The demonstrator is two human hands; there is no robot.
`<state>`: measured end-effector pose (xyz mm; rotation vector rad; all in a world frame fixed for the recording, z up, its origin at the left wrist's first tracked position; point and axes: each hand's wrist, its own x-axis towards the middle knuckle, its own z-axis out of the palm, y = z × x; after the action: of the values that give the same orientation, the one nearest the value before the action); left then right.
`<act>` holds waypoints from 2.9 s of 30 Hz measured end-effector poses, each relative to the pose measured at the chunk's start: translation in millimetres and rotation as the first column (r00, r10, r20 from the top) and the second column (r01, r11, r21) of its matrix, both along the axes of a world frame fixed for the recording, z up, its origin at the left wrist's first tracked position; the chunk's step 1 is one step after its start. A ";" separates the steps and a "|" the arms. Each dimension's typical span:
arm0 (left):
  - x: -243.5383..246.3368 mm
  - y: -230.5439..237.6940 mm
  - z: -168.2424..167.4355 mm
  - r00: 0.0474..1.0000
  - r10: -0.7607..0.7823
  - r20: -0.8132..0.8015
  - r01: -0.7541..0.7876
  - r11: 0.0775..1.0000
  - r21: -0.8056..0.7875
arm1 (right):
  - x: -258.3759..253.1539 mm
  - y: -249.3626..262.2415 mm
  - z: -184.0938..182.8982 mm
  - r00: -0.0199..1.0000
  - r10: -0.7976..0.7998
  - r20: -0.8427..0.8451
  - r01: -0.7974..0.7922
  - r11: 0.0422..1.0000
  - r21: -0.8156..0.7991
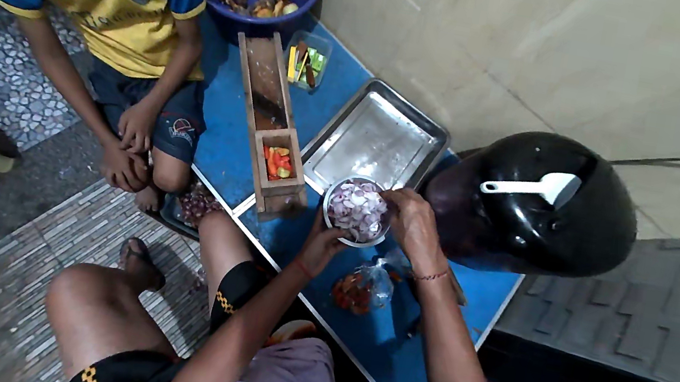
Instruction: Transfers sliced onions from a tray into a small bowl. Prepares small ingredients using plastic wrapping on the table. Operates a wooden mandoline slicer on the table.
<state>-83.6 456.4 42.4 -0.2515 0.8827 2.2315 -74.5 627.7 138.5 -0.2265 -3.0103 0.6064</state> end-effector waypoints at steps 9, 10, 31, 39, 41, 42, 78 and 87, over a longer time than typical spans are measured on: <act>0.9 -5.9 -0.6 1.000 -0.009 0.026 0.011 0.999 -0.047 | 10.0 6.4 11.1 0.995 -0.096 0.035 0.101 0.973 -0.210; 2.3 -10.9 -0.4 1.000 -0.023 0.013 0.023 0.999 -0.047 | 8.4 10.6 13.2 0.994 -0.108 0.002 0.106 0.968 -0.226; 65.8 -130.2 -16.9 0.986 -0.156 0.063 0.166 0.964 -0.208 | -49.6 45.1 -101.5 0.887 -0.054 0.458 0.129 0.983 -0.133; 64.2 -130.2 -22.0 0.988 -0.126 0.086 0.138 0.978 -0.155 | -58.5 42.9 -121.4 0.783 0.000 0.622 0.068 0.994 -0.086; 64.3 -131.1 -23.1 0.989 -0.113 0.096 0.126 0.981 -0.145 | -58.8 44.4 -120.7 0.883 -0.059 0.465 0.135 0.982 -0.132; 64.0 -131.5 -21.7 0.989 -0.113 0.096 0.127 0.980 -0.152 | -62.1 42.1 -112.1 0.910 -0.097 0.403 0.161 0.979 -0.128; 59.0 -130.2 -18.9 0.988 -0.106 0.116 0.129 0.969 -0.210 | -55.7 36.5 -87.4 0.629 0.121 0.768 -0.197 0.980 0.007; 59.9 -130.6 -24.5 0.989 -0.085 0.122 0.107 0.976 -0.191 | -56.4 47.3 -82.7 0.612 0.210 0.763 -0.117 0.978 -0.175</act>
<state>-23.7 325.8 17.9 -0.4150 1.0331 2.0207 -130.9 675.0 55.8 -0.2786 -3.8900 0.8798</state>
